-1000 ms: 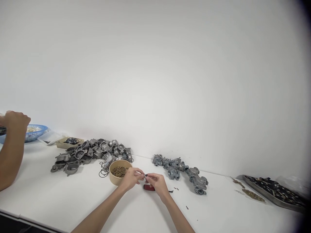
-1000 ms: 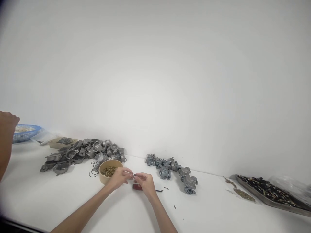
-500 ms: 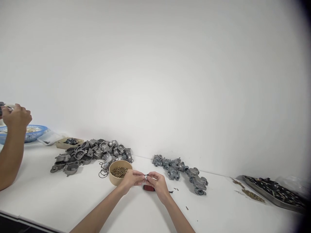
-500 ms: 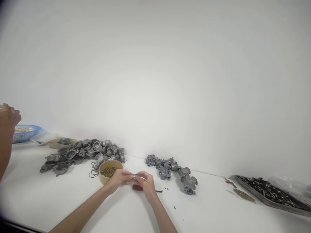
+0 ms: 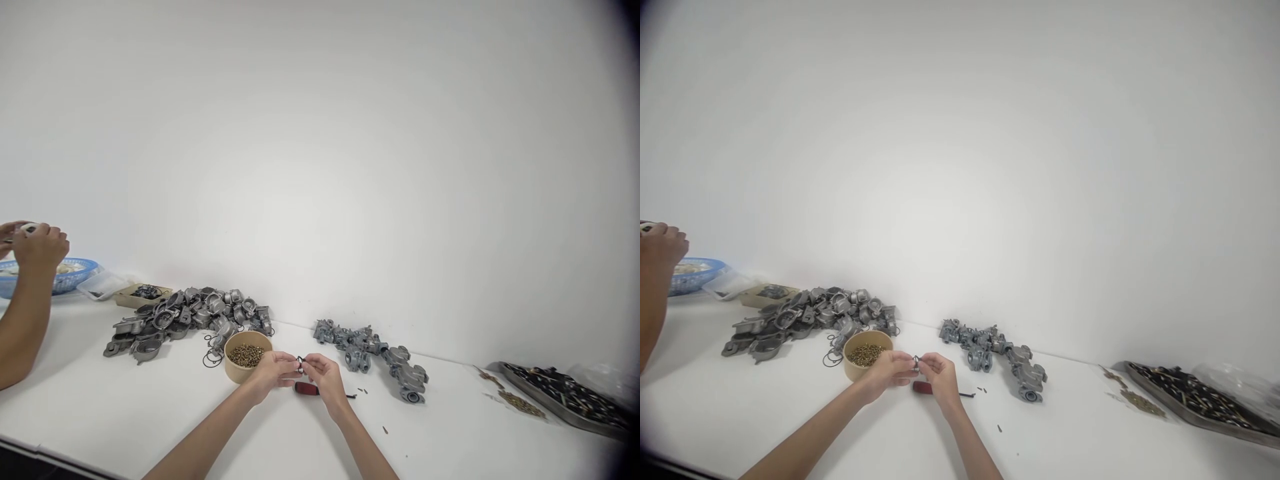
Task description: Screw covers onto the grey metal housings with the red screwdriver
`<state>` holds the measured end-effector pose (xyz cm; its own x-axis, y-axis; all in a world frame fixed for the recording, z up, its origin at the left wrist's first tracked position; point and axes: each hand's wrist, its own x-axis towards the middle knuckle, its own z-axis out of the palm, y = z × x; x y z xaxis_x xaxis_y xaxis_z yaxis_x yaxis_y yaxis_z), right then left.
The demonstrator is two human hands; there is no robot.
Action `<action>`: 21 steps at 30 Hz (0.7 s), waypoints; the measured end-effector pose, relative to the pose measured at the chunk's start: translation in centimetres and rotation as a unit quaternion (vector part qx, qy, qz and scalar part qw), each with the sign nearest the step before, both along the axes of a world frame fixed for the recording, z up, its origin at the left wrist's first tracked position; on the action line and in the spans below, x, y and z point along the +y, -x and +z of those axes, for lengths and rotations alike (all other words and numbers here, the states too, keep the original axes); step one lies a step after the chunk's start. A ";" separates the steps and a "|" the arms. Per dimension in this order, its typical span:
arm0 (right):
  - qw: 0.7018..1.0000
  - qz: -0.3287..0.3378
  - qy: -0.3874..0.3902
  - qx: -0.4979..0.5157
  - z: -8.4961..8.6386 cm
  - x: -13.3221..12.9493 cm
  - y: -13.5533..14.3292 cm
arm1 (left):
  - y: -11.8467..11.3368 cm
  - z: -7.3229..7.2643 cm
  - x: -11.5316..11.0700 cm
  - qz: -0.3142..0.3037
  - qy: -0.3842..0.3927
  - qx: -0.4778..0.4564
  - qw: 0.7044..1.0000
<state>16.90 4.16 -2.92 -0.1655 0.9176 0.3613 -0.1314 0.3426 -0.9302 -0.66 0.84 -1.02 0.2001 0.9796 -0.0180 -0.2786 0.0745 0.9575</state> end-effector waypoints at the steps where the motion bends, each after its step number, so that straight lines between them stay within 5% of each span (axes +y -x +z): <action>1: 1.000 -0.004 -0.005 -0.002 -0.1 0.1 0.0 | 0.0 -0.1 0.0 -0.002 0.002 -0.008 1.000; 21: 0.999 -0.005 -0.046 -0.017 -0.7 0.1 0.6 | -0.4 0.2 -0.6 -0.091 0.028 -0.115 0.989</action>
